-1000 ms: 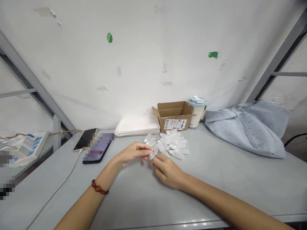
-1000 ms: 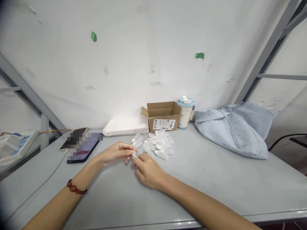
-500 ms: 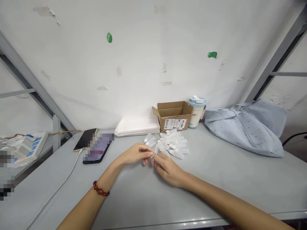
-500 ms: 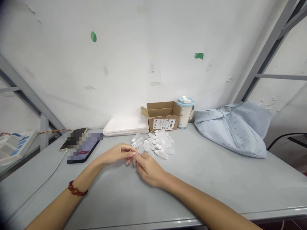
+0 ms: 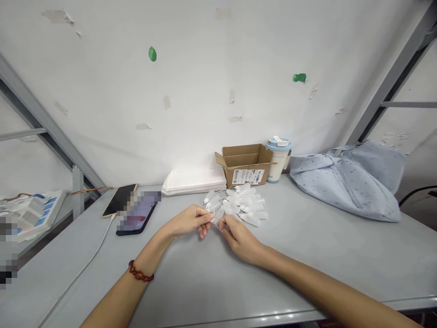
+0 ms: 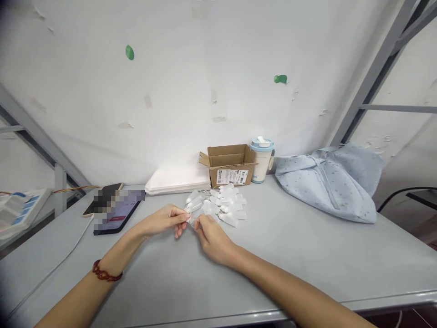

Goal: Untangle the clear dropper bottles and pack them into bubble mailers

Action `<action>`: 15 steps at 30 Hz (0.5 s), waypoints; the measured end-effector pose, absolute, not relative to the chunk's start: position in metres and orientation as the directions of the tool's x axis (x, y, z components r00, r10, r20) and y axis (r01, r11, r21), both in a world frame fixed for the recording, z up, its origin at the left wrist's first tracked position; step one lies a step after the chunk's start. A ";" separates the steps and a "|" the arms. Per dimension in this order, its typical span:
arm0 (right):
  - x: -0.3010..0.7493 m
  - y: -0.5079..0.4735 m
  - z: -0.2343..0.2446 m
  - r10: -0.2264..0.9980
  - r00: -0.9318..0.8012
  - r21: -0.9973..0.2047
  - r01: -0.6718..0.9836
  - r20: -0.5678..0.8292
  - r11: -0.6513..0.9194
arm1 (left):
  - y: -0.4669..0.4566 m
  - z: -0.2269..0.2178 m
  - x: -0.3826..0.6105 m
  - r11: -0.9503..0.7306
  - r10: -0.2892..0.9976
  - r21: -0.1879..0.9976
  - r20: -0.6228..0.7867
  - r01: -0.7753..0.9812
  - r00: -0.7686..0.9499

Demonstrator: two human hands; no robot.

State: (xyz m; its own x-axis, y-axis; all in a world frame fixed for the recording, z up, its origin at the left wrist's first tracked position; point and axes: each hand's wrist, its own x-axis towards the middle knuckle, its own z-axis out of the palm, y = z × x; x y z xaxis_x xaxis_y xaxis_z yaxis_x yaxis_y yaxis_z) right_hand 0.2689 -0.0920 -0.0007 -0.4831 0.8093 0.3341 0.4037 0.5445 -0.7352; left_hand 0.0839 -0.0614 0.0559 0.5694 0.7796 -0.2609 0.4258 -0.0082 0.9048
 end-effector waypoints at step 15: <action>0.274 -0.090 0.007 0.871 -0.470 -0.968 0.120 0.142 0.222 | -0.064 0.048 0.089 -0.160 0.766 0.914 -0.123 0.373 0.631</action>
State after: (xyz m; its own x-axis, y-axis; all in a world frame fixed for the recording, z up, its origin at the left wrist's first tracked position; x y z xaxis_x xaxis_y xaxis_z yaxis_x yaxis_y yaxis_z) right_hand 0.2739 -0.0897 0.0067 -0.4695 0.8715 0.1418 0.1200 0.2222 -0.9676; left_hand 0.0893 -0.0638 0.0481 0.6309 0.7660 -0.1230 0.3726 -0.1601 0.9141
